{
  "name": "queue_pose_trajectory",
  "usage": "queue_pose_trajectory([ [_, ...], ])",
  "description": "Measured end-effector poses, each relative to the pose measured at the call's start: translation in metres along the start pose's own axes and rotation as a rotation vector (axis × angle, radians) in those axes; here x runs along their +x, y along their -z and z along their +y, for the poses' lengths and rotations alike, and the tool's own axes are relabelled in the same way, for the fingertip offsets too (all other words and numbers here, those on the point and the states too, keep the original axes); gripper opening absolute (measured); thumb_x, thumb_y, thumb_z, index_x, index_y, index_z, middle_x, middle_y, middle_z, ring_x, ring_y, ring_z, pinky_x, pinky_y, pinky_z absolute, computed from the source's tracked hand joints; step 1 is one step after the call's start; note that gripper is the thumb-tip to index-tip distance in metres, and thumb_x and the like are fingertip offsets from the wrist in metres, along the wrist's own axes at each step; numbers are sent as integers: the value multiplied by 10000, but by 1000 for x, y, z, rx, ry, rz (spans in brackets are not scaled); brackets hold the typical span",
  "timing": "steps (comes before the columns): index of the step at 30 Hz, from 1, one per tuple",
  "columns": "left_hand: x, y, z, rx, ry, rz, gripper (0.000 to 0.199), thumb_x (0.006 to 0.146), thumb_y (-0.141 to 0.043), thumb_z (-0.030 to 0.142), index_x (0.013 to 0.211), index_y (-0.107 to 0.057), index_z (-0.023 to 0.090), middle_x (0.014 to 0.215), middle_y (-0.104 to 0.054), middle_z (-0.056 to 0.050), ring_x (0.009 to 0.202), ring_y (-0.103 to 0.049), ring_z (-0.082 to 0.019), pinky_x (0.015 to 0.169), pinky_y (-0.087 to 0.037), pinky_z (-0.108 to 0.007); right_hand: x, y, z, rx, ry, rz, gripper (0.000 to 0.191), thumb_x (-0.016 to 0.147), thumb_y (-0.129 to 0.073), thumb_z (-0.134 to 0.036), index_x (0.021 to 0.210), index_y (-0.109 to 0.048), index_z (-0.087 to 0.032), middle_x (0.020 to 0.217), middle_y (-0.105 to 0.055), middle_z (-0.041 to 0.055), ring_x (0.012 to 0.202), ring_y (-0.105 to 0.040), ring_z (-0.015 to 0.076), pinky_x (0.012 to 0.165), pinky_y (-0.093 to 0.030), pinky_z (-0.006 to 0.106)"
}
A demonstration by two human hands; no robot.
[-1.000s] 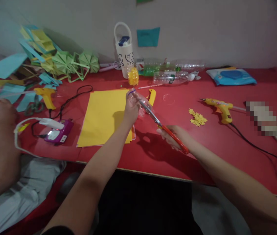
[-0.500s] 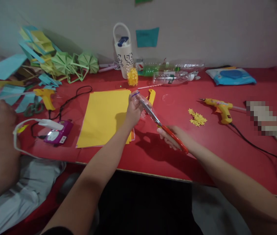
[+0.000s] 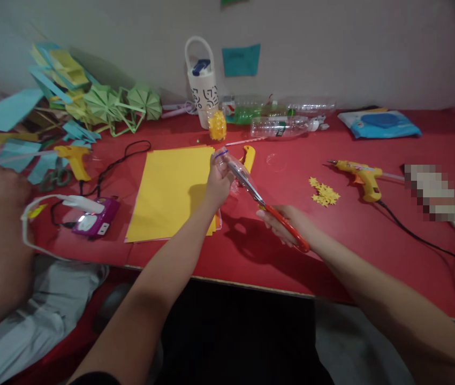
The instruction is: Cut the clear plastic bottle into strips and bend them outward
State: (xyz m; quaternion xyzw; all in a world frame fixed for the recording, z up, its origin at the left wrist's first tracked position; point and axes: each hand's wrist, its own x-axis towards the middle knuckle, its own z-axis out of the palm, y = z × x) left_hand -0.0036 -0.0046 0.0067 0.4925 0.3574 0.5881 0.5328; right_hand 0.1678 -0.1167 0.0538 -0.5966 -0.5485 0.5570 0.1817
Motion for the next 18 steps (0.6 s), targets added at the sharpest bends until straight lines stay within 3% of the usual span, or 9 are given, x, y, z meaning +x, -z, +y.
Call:
queue_pose_trajectory([
  [7, -4, -5, 12, -14, 39, 36, 440, 720, -576, 13, 1055, -452, 271, 870, -609, 9, 967, -648, -199, 895, -498, -371, -2, -2, -4, 17, 3, 10, 541, 698, -606, -723, 596, -405, -232, 383, -366, -92, 292, -368, 70, 334, -311, 217],
  [12, -5, -7, 10, -31, 57, 36, 394, 750, -613, 72, 1056, -475, 279, 881, -625, -11, 1081, -622, -230, 940, -483, -377, -3, -2, -8, 53, -28, 13, 533, 713, -602, -722, 621, -440, -222, 401, -365, -99, 287, -364, 61, 328, -313, 208],
  [18, -5, -5, 3, 38, -54, -23, 389, 749, -678, 147, 1045, -459, 271, 916, -615, -16, 1085, -624, -240, 939, -492, -391, -4, 1, -8, 50, -27, 15, 547, 718, -597, -733, 636, -466, -209, 431, -384, -97, 299, -379, 50, 329, -327, 194],
])
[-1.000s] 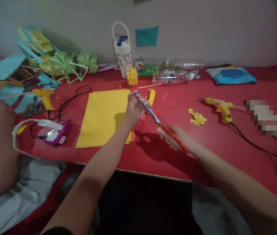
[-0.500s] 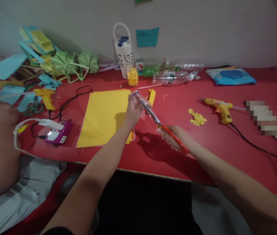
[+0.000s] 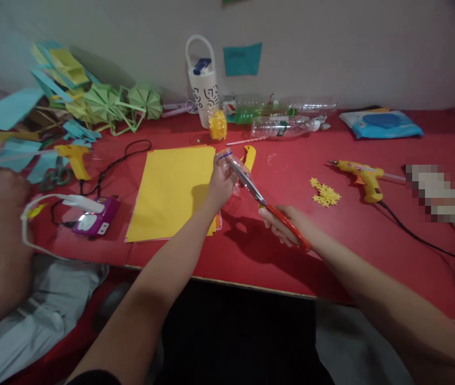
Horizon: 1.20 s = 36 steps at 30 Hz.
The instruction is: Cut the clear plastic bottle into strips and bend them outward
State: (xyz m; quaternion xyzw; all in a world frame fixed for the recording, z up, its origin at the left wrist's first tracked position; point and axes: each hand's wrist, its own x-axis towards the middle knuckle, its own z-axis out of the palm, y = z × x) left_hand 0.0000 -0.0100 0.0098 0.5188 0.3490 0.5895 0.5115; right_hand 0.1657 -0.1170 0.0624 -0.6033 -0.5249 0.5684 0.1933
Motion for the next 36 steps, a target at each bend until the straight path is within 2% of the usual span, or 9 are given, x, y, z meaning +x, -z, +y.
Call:
queue_pose_trajectory([
  [3, 1, 3, -4, 48, -45, -29, 376, 765, -677, 177, 1047, -448, 277, 921, -610, -14, 1058, -632, -230, 937, -497, -395, 1, 2, 1, -23, 8, -8, 552, 712, -598, -741, 647, -472, -208, 433, -394, -93, 300, -387, 54, 323, -330, 195],
  [11, 5, 10, -11, 123, -82, -72, 410, 774, -674, 248, 1094, -420, 279, 966, -594, -33, 1160, -575, -256, 991, -457, -433, 0, 1, 0, -79, 7, 3, 546, 745, -568, -733, 624, -453, -213, 406, -393, -88, 287, -382, 56, 311, -328, 189],
  [13, 5, 9, -10, 112, -69, -69, 406, 769, -664, 225, 1086, -417, 280, 947, -591, -28, 1156, -576, -255, 992, -454, -434, 0, 1, 0, -91, 5, 12, 539, 749, -570, -724, 618, -444, -216, 405, -390, -89, 283, -378, 55, 310, -329, 191],
  [17, 1, 3, -2, 43, 0, 10, 401, 747, -639, 132, 1059, -432, 277, 931, -602, -25, 1164, -578, -256, 989, -459, -421, 0, 0, 1, -76, -4, 22, 531, 742, -583, -716, 615, -434, -222, 396, -375, -95, 280, -365, 56, 308, -320, 195],
  [25, -1, -5, 11, -97, 140, 37, 430, 721, -669, 146, 1076, -463, 275, 976, -625, -38, 1165, -590, -254, 946, -486, -394, 1, 0, 2, -47, -3, 19, 536, 699, -629, -718, 614, -423, -231, 382, -366, -100, 277, -355, 64, 314, -303, 213],
  [30, -1, -6, 12, -107, 144, 50, 444, 701, -699, 132, 1056, -469, 265, 954, -628, -37, 1174, -585, -257, 963, -481, -400, 1, 2, 1, -52, -9, 19, 538, 684, -642, -720, 615, -444, -225, 386, -375, -98, 275, -363, 64, 316, -308, 213],
  [36, -1, -7, 16, -113, 134, 25, 540, 664, -799, 224, 1079, -459, 287, 907, -616, -13, 1127, -615, -262, 948, -488, -407, 1, 3, -1, -57, 4, 12, 547, 688, -631, -725, 601, -433, -223, 376, -370, -98, 275, -366, 61, 326, -308, 210],
])
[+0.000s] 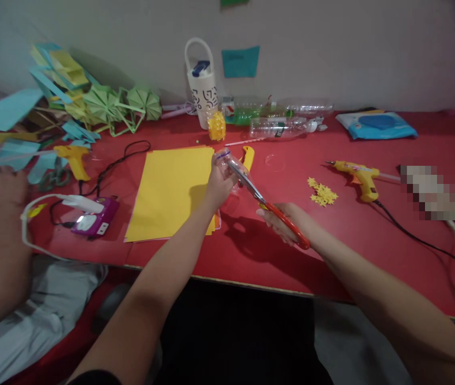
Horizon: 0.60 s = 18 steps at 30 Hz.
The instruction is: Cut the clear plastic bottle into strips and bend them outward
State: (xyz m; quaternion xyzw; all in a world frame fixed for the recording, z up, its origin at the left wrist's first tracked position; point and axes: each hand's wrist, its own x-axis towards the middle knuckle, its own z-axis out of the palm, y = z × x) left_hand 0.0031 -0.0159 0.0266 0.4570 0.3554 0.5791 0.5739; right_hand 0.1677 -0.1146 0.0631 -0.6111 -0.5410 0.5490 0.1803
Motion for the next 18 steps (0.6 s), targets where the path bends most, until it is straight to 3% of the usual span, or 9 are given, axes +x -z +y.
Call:
queue_pose_trajectory([
  [6, -2, -1, 2, -14, 42, 21, 490, 651, -809, 275, 1015, -481, 281, 838, -623, -6, 1057, -633, -258, 922, -486, -409, 0, 2, -1, 62, 57, -85, 560, 686, -579, -763, 621, -466, -219, 349, -364, -100, 289, -378, 66, 357, -346, 216],
  [10, 4, 8, 1, -72, 13, 95, 369, 663, -758, 281, 884, -463, 262, 796, -614, 14, 903, -650, -198, 864, -497, -366, -2, 5, -3, 19, 74, -89, 515, 690, -631, -703, 627, -499, -209, 391, -413, -84, 326, -425, 75, 382, -355, 227],
  [14, 10, 19, -1, -181, 44, 132, 364, 651, -758, 293, 864, -465, 255, 806, -602, 28, 769, -627, -144, 777, -481, -309, 0, 6, -2, 48, 91, 21, 485, 728, -614, -676, 645, -507, -210, 395, -410, -88, 320, -413, 74, 395, -369, 238],
  [18, 9, 21, -4, -184, 83, 22, 351, 661, -760, 379, 854, -499, 243, 777, -619, 7, 814, -647, -177, 787, -487, -321, 6, 6, 1, 113, 113, 119, 509, 733, -585, -709, 656, -508, -213, 381, -400, -90, 309, -387, 72, 414, -395, 251],
])
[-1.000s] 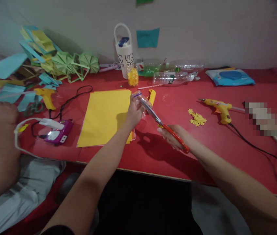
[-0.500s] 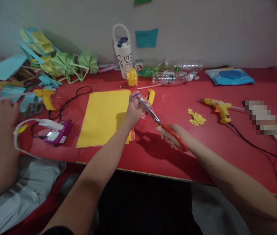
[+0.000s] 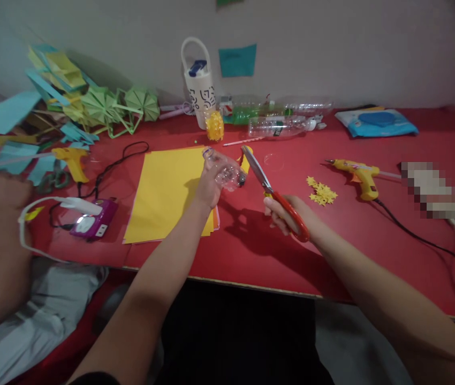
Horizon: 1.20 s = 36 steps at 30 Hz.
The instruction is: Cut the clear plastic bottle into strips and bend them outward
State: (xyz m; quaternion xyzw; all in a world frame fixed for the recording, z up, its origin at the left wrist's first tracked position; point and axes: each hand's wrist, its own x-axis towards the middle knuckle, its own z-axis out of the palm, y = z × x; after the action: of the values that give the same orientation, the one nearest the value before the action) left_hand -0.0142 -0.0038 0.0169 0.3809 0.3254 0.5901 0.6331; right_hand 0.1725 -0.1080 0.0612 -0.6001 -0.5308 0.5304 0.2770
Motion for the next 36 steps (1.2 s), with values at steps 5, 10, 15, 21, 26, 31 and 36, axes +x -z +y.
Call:
queue_pose_trajectory([
  [5, -5, -2, -1, 23, 93, -53, 265, 733, -678, 406, 866, -560, 210, 851, -687, -48, 956, -672, -231, 883, -500, -399, 0, -1, 1, -61, 50, 51, 543, 682, -608, -747, 615, -466, -227, 384, -419, -75, 355, -430, 96, 463, -401, 267],
  [10, -16, -14, -1, 25, 170, -124, 298, 637, -741, 265, 875, -578, 186, 849, -701, -60, 978, -683, -273, 927, -499, -456, 5, -2, 4, -142, 115, 153, 556, 674, -579, -769, 610, -446, -233, 409, -390, -68, 442, -422, 117, 527, -387, 286],
  [15, -27, -28, -4, 52, 264, -148, 380, 644, -743, 180, 966, -547, 223, 856, -708, -42, 999, -690, -297, 893, -534, -488, 10, -3, 6, -234, 136, 265, 601, 565, -620, -797, 598, -429, -228, 504, -366, -64, 508, -326, 99, 493, -281, 261],
  [21, -27, -23, 2, 10, 368, -278, 519, 566, -668, 124, 1067, -582, 231, 845, -723, -53, 962, -702, -308, 875, -549, -481, 7, -4, 2, -297, 176, 311, 605, 584, -551, -815, 579, -397, -231, 532, -319, -57, 543, -270, 101, 490, -226, 255],
  [26, -24, -12, 10, -18, 432, -404, 538, 499, -693, 198, 1030, -617, 235, 896, -729, -73, 1045, -670, -352, 905, -526, -505, 7, -3, 2, -321, 199, 305, 571, 612, -539, -784, 591, -393, -232, 548, -338, -46, 558, -278, 109, 495, -233, 254],
  [31, -21, -13, 4, -45, 438, -314, 409, 639, -707, 487, 920, -622, 202, 870, -719, -110, 990, -679, -330, 897, -525, -496, 6, -3, 2, -321, 207, 307, 557, 626, -535, -768, 594, -391, -231, 547, -334, -48, 560, -284, 110, 494, -241, 250],
  [36, -22, -18, 4, -48, 487, -210, 307, 622, -663, 271, 908, -614, 173, 825, -728, -51, 889, -699, -260, 973, -487, -472, 9, -2, 1, -308, 209, 340, 582, 591, -533, -785, 549, -356, -233, 511, -303, -62, 530, -255, 92, 471, -209, 246],
])
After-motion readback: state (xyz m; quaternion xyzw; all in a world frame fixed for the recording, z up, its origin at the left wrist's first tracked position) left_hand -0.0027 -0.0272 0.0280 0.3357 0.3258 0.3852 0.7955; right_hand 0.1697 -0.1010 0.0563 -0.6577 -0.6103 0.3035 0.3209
